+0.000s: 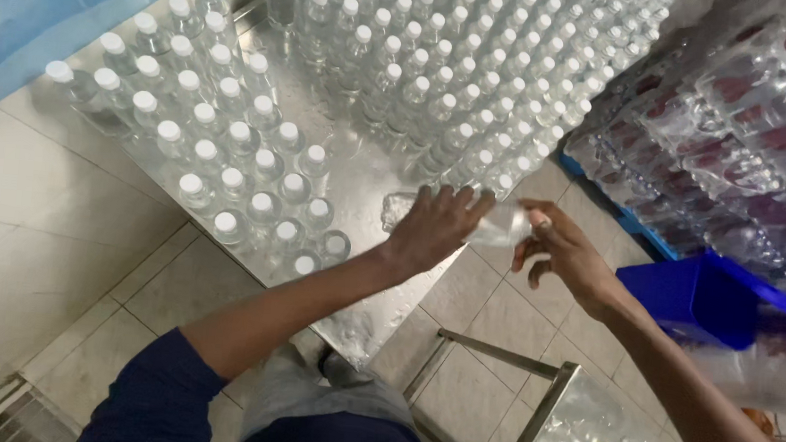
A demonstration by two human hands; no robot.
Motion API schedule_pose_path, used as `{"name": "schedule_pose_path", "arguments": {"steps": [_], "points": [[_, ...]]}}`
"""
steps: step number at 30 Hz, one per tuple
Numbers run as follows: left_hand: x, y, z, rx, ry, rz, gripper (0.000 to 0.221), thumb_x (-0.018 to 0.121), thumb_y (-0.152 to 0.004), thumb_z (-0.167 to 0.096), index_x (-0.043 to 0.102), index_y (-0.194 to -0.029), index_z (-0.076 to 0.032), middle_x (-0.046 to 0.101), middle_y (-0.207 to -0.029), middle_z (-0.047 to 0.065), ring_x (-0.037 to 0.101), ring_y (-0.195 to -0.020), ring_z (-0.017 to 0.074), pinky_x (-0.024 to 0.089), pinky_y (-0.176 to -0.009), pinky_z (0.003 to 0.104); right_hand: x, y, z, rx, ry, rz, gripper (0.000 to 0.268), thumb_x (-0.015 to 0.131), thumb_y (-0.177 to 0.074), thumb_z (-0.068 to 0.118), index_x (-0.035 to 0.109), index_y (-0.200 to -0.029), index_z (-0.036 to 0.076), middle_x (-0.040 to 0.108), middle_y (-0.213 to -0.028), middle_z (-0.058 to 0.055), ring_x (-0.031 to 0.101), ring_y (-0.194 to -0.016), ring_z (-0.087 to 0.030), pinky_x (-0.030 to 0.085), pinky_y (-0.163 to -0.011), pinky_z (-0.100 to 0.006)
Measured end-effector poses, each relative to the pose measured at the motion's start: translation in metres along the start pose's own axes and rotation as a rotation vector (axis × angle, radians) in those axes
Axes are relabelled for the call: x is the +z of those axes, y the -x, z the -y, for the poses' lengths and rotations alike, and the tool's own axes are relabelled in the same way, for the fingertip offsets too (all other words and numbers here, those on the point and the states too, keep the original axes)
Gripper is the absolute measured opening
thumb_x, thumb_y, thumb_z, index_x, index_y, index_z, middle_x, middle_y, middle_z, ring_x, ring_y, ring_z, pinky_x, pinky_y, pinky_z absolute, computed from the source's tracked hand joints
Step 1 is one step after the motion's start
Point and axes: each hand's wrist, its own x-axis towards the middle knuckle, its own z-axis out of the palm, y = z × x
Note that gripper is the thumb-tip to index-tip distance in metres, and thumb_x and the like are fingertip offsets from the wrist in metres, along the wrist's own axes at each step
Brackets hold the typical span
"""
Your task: The person repeatedly picks up clear plastic bottles from a metal table and screws white caps onto them by hand. The capped bottles are then placed back onto the table among many other identical bottles. The process is continuous and repetitive throughout the video.
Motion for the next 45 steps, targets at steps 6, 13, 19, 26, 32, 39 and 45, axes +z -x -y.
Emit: {"name": "schedule_pose_path", "arguments": {"steps": [6,13,19,26,32,39,45], "points": [[-0.086,0.013,0.122,-0.379,0.552,-0.052,0.126,0.100,-0.080,-0.038,0.023,-0.176,-0.012,0.049,-0.160,0.033,0.051,-0.148,0.0541,0.038,-0.125,0.066,0.045,-0.111,0.088,-0.436,0.475,-0.123,0.056,0.053,-0.117,0.052,0.061,-0.146,0.004,0.066,-0.059,-0.007,0.066,-0.055,-0.025,0.051,-0.064,-0.039],[-0.135,0.188,0.258,-0.792,0.819,-0.293,0.064,0.074,-0.106,-0.024,0.047,-0.161,-0.005,0.060,-0.147,0.021,0.061,-0.139,0.0440,0.055,-0.113,0.054,0.214,-0.362,0.141,-0.379,0.777,-0.164,0.056,0.053,-0.114,0.057,0.062,-0.141,0.009,0.080,-0.106,-0.027,0.078,-0.103,-0.048,0.059,-0.089,-0.061],[-0.145,0.333,0.333,-1.129,0.834,-0.015,0.056,0.065,-0.104,-0.030,0.053,-0.158,-0.023,0.058,-0.154,0.006,0.066,-0.138,0.0281,0.053,-0.113,0.050,0.298,-0.532,0.149,-0.309,0.685,-0.129,0.052,0.061,-0.109,0.039,0.059,-0.143,0.000,0.074,-0.083,-0.017,0.072,-0.072,-0.036,0.054,-0.061,-0.051],[-0.135,0.358,0.355,-1.371,0.927,0.094,0.050,0.066,-0.100,-0.036,0.062,-0.148,-0.024,0.067,-0.148,0.002,0.074,-0.128,0.0220,0.063,-0.104,0.043,0.334,-0.562,0.151,-0.342,0.765,-0.278,0.063,0.056,-0.110,0.048,0.047,-0.152,0.002,0.069,-0.128,-0.031,0.071,-0.110,-0.050,0.060,-0.076,-0.062],[-0.120,0.318,0.366,-1.117,0.978,0.042,0.046,0.064,-0.103,-0.033,0.062,-0.148,-0.024,0.061,-0.151,0.003,0.073,-0.127,0.0220,0.064,-0.099,0.042,0.377,-0.552,0.183,-0.495,0.991,-0.132,0.067,0.046,-0.112,0.060,0.055,-0.146,0.003,0.068,-0.124,-0.023,0.066,-0.116,-0.043,0.059,-0.085,-0.058],[-0.132,0.236,0.381,-0.736,0.846,-0.231,0.049,0.063,-0.108,-0.028,0.056,-0.154,-0.013,0.056,-0.158,0.010,0.058,-0.145,0.0282,0.059,-0.107,0.047,0.348,-0.541,0.188,-0.570,0.749,-0.076,0.042,0.062,-0.103,0.038,0.071,-0.130,0.008,0.078,-0.085,-0.012,0.074,-0.083,-0.034,0.055,-0.065,-0.049],[-0.123,0.133,0.414,-0.450,0.600,-0.350,0.123,0.098,-0.075,-0.055,0.036,-0.170,-0.009,0.035,-0.168,0.022,0.026,-0.161,0.0476,0.030,-0.132,0.063,0.242,-0.332,0.282,-0.790,0.684,-0.208,0.043,0.069,-0.108,0.048,0.074,-0.128,0.010,0.073,-0.088,-0.014,0.075,-0.085,-0.033,0.061,-0.072,-0.049]]}}
